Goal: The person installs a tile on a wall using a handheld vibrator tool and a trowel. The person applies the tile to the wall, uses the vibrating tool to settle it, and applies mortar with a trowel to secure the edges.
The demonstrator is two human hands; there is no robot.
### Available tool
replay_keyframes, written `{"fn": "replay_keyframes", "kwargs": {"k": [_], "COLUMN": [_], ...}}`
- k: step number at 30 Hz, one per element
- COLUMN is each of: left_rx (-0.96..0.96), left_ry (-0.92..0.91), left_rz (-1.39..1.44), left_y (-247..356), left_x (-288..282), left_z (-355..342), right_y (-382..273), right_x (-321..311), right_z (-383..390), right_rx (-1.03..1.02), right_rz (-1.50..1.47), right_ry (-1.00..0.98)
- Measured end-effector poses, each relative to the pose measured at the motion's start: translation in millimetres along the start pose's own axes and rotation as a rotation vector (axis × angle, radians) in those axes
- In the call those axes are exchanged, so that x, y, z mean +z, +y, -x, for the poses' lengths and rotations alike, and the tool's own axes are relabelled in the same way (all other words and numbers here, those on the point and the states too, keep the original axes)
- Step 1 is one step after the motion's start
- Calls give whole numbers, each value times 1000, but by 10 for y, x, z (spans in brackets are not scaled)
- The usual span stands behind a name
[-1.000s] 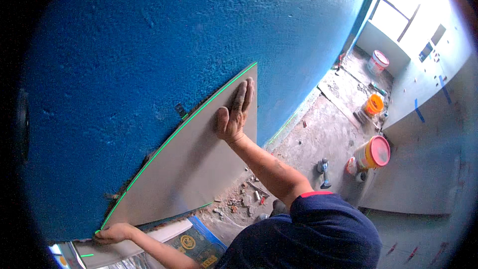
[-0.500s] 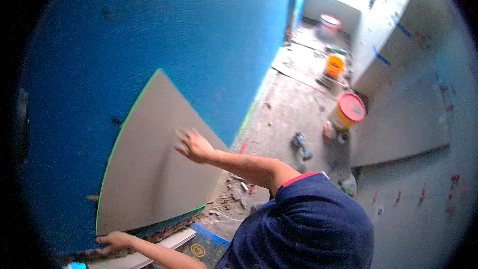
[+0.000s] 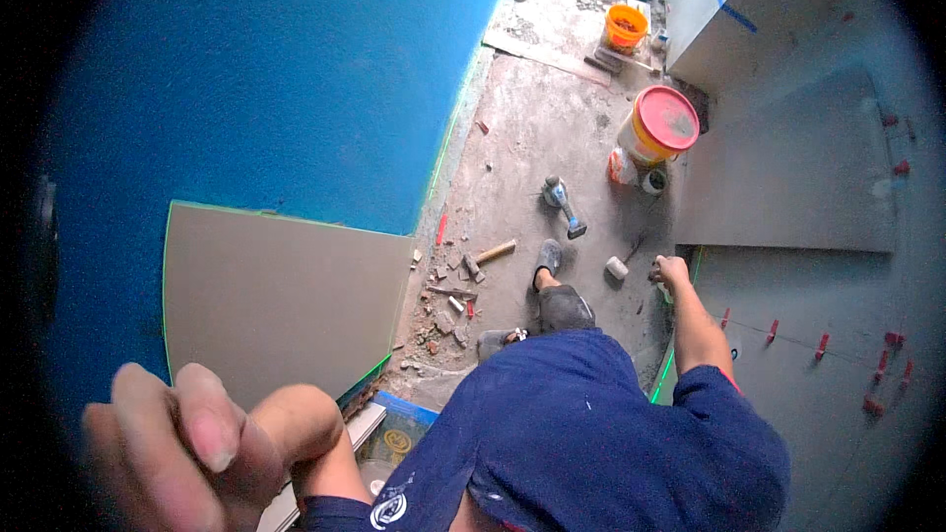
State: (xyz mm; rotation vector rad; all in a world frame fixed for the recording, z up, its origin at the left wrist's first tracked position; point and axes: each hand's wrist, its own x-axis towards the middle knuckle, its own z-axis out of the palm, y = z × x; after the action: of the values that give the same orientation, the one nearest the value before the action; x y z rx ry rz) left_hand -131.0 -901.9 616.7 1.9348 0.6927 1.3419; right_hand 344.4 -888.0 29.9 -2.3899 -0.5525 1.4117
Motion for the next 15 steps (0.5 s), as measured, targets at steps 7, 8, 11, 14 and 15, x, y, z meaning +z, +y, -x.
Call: {"fn": "replay_keyframes", "kwargs": {"k": [7, 8, 11, 14, 15], "left_rx": [170, 228, 237, 120, 163], "left_ry": [-319, -401, -560, -621, -664], "left_rz": [437, 513, 698, 799, 870], "left_y": [-964, -1050, -1422, -2022, -2050], "left_x": [684, 840, 1111, 1210, 1310], "left_z": [-1014, -1194, -1628, -1986, -2134], "right_y": [-170, -118, 776, 573, 430], "right_x": [46, -187, -309, -299, -599], "right_z": [-285, -512, -583, -445, -560], "right_rx": [-146, -146, -306, -135, -134], "right_rz": [19, 83, 156, 86, -29], "right_ry": [-199, -215, 30, -4, 62]}}
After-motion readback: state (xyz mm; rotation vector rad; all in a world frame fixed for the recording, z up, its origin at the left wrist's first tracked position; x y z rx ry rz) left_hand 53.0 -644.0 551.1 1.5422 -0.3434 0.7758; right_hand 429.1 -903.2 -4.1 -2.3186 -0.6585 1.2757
